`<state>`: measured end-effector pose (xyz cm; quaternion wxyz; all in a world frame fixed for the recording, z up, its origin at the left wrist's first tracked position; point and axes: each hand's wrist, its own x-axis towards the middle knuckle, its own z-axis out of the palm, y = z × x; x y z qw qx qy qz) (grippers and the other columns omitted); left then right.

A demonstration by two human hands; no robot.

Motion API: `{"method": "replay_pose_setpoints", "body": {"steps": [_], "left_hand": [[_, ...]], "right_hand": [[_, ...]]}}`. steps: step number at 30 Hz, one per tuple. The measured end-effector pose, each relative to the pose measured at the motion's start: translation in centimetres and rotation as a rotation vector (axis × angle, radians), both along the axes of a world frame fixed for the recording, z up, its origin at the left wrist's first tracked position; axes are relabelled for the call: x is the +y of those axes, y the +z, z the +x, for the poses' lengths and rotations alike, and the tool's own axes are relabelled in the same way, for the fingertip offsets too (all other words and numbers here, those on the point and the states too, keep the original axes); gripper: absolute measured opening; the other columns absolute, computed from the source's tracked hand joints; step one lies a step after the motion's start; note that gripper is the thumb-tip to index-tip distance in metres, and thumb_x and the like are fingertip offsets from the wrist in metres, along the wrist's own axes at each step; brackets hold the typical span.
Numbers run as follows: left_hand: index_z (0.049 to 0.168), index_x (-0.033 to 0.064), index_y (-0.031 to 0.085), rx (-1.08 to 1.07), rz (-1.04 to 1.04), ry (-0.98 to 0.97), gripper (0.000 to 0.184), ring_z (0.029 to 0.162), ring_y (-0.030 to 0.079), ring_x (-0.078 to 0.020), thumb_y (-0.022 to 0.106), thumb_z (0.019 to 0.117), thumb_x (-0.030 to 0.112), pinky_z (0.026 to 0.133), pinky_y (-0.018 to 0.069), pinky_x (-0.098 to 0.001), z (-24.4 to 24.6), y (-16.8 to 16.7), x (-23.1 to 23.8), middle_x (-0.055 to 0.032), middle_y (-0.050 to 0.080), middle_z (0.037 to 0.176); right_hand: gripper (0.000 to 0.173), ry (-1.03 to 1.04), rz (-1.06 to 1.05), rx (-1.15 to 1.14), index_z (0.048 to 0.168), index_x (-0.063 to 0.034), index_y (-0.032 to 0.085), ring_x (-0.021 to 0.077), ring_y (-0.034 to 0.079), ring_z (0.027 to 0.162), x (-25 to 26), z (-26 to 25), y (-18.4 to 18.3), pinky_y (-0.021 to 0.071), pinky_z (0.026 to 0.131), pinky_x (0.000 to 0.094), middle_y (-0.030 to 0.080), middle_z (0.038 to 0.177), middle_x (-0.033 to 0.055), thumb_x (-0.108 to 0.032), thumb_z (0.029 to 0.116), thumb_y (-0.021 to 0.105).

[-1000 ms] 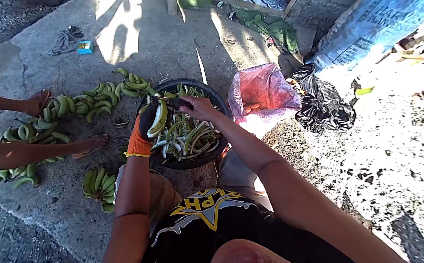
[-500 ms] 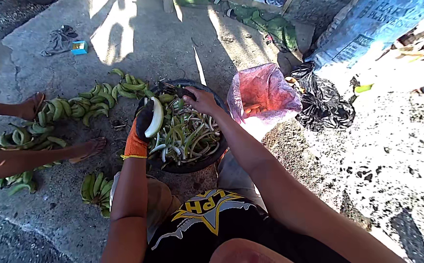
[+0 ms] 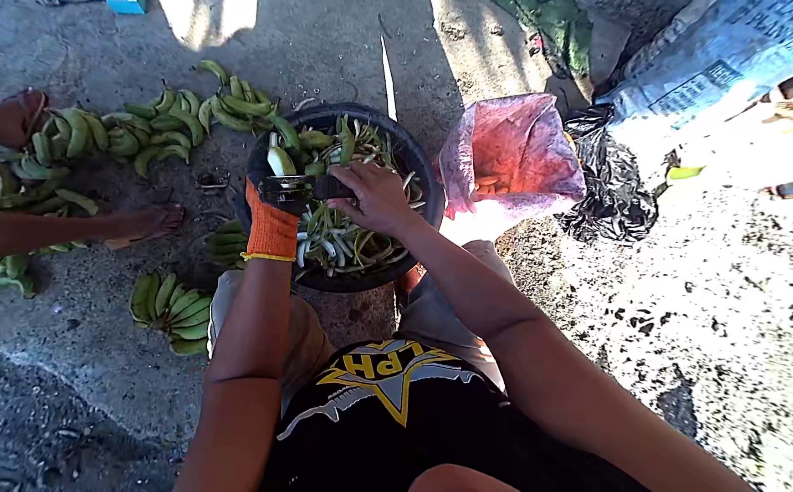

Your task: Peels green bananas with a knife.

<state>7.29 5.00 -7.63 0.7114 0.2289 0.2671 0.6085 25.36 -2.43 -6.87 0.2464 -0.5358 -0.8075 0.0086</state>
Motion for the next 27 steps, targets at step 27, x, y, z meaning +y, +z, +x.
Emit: {"method": "replay_pose_setpoints", "body": {"steps": [27], "left_hand": [[0.115,0.0093,0.060,0.187,0.154,-0.047,0.040,0.081,0.067,-0.0154,0.028,0.1109,0.034,0.072,0.0601,-0.0359,-1.6,0.7,-2.5,-0.0057,0.068,0.093]], "right_hand": [[0.063,-0.015,-0.226,0.075,0.144,-0.0123,0.059,0.0347,0.072,0.103,-0.8,0.1,2.6,0.0560,0.079,0.0583,0.072,0.123,0.0144,-0.058,0.1036,0.047]]}}
